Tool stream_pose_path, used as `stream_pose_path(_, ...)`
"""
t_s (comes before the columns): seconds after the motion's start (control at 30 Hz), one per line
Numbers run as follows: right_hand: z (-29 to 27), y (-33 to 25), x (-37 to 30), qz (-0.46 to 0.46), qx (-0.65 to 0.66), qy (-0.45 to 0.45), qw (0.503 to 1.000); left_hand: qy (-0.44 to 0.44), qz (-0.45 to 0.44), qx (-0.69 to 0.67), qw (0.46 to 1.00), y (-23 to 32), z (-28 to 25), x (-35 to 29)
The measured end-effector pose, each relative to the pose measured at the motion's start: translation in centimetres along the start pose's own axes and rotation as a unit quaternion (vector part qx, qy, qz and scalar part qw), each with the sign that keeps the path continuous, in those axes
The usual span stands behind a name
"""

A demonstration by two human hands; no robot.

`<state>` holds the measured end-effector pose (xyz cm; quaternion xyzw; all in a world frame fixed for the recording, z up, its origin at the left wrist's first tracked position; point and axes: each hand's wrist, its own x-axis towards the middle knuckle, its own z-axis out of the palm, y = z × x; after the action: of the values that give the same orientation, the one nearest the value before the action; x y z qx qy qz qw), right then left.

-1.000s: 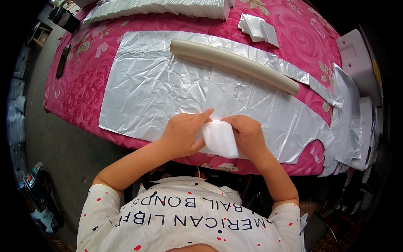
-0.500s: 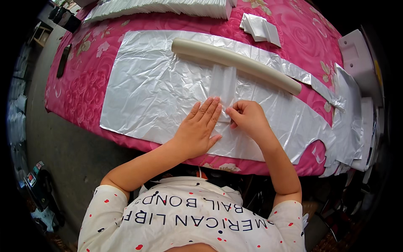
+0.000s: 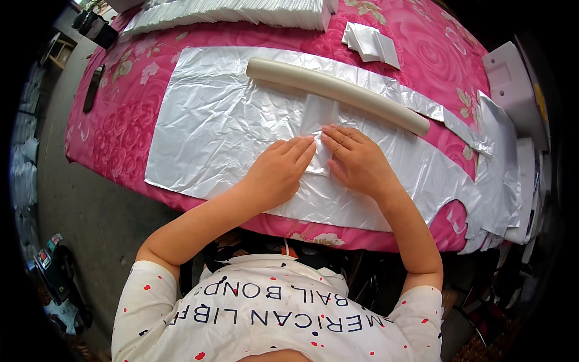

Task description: The person places small white rectangular items onto a large sheet of clear plastic wrap laid out on a pink floral tablecloth. They use a white cylindrical rolling pin to roll the plastic wrap over the items, sealing them inside. The wrapped items are then stacked on the table.

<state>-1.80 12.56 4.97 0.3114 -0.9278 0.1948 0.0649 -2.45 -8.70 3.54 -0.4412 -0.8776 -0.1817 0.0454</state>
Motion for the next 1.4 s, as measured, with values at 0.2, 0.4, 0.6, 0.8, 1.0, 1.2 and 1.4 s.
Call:
stream_pose_path(0.2, 0.7, 0.4, -0.2, -0.023, 0.002, 0.064, 0.998, 0.041, 0.069, 0.013, 0.997, -0.5, 0.3, 0.2)
stream_pose_path(0.4, 1.5, -2.7, -3.1, -0.042, 0.061, 0.091, 0.993, 0.040, 0.132, -0.074, 0.988, 0.5, -0.8, -3.0)
stream_pose_path(0.6, 1.1, -3.2, -3.6, 0.061, 0.156, 0.080, 0.983, 0.044, 0.037, -0.152, 0.987, 0.8, -0.8, -2.5)
stream_pose_path(0.8, 0.2, -2.4, -0.8, 0.361, 0.329, -0.003, 0.873, 0.035, -0.225, -0.261, 0.938, 0.7, -0.4, -0.6)
stream_pose_path(1.0, -1.2, -1.7, 1.4, 0.467, 0.334, -0.119, 0.810, -0.004, -0.334, -0.339, 0.880, 0.0, -1.7, 1.7)
stream_pose_path(1.2, -0.9, -1.5, 1.7, 0.463, 0.319, -0.125, 0.818, 0.109, -0.082, -0.078, 0.988, 0.6, 0.2, 1.2)
stream_pose_path(1.4, -0.6, -1.5, 1.4, 0.479, 0.335, -0.109, 0.804, -0.026, -0.099, -0.045, 0.994, 2.2, 2.7, 1.1)
